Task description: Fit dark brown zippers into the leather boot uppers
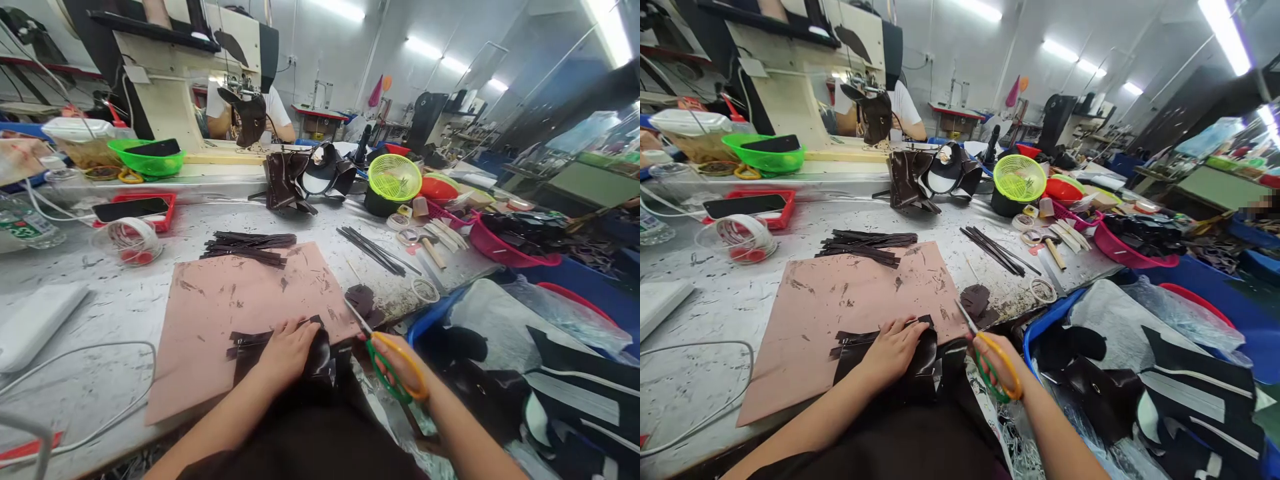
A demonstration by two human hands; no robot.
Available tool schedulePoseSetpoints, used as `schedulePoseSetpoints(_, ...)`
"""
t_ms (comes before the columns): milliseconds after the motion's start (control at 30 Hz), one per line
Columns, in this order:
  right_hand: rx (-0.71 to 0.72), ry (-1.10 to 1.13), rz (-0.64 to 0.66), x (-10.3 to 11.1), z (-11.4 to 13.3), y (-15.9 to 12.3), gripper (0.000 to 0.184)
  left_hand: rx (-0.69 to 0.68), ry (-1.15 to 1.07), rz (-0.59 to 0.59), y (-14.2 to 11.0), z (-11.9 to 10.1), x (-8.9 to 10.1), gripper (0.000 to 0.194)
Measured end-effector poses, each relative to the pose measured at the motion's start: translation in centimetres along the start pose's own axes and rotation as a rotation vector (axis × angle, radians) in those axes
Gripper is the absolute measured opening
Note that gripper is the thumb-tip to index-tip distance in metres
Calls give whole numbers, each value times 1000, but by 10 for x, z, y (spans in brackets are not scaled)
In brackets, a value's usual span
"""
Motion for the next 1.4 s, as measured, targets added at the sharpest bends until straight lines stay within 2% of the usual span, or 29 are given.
schedulePoseSetpoints(67, -46, -180, -89, 23, -8, 7, 64, -3, 6, 2, 1, 1, 1, 43)
schedulePoseSetpoints(133, -70, -483, -224, 36, -16, 13, 56, -18, 22, -15, 1, 2, 1, 44)
schedulePoseSetpoints(233, -62, -868, -360, 34, -27, 16, 53, -2, 60, -49, 3, 2, 1, 45)
schedulePoseSetpoints(300, -80, -969, -377, 27, -33, 15, 54, 60, 89, -47, 5, 1, 3, 44)
schedulePoseSetpoints(367, -94, -956, -376, 23, -38, 14, 55, 126, 115, -27, 7, -1, 7, 44)
schedulePoseSetpoints(433, -46, -822, -377, 24, -42, 13, 56, 168, 128, 0, 10, -4, 12, 44)
schedulePoseSetpoints(500, 70, -547, -338, 28, -45, 13, 60, 185, 126, 28, 13, -6, 17, 46)
schedulePoseSetpoints(600, 179, 63, -107, 32, -45, 14, 70, 200, 120, 42, 16, -8, 20, 46)
schedulePoseSetpoints(700, 89, 537, 117, 33, -45, 17, 72, 210, 122, 27, 15, -8, 18, 44)
schedulePoseSetpoints(800, -73, 598, 124, 32, -50, 23, 66, 222, 118, 21, 13, -8, 16, 41)
schedulePoseSetpoints(933, -115, 385, 43, 29, -57, 27, 61, 227, 114, 26, 12, -9, 16, 40)
schedulePoseSetpoints(1067, -71, -278, -160, 21, -55, 14, 54, 233, 81, 48, 15, -10, 22, 39)
schedulePoseSetpoints(1133, -66, -512, -202, 13, -54, 2, 52, 261, 18, 73, 19, -9, 26, 39)
schedulePoseSetpoints(1267, -68, -547, -192, 6, -59, -14, 50, 399, -257, 164, 32, -1, 36, 39)
schedulePoseSetpoints(1333, -87, -535, -273, 16, -59, -12, 51, 453, -358, 223, 39, 4, 40, 38)
schedulePoseSetpoints(1400, -151, -599, -390, 37, -54, 0, 52, 453, -425, 274, 44, 9, 41, 33)
Point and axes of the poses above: each hand's wrist, its own y-axis towards the middle knuckle, its own x-axis out of the back of the hand, z = x × y, the point moved 1 cm from there along y, towards the middle knuckle, and after that the axes turned 8 degrees about -y, right-handed, at the moved point
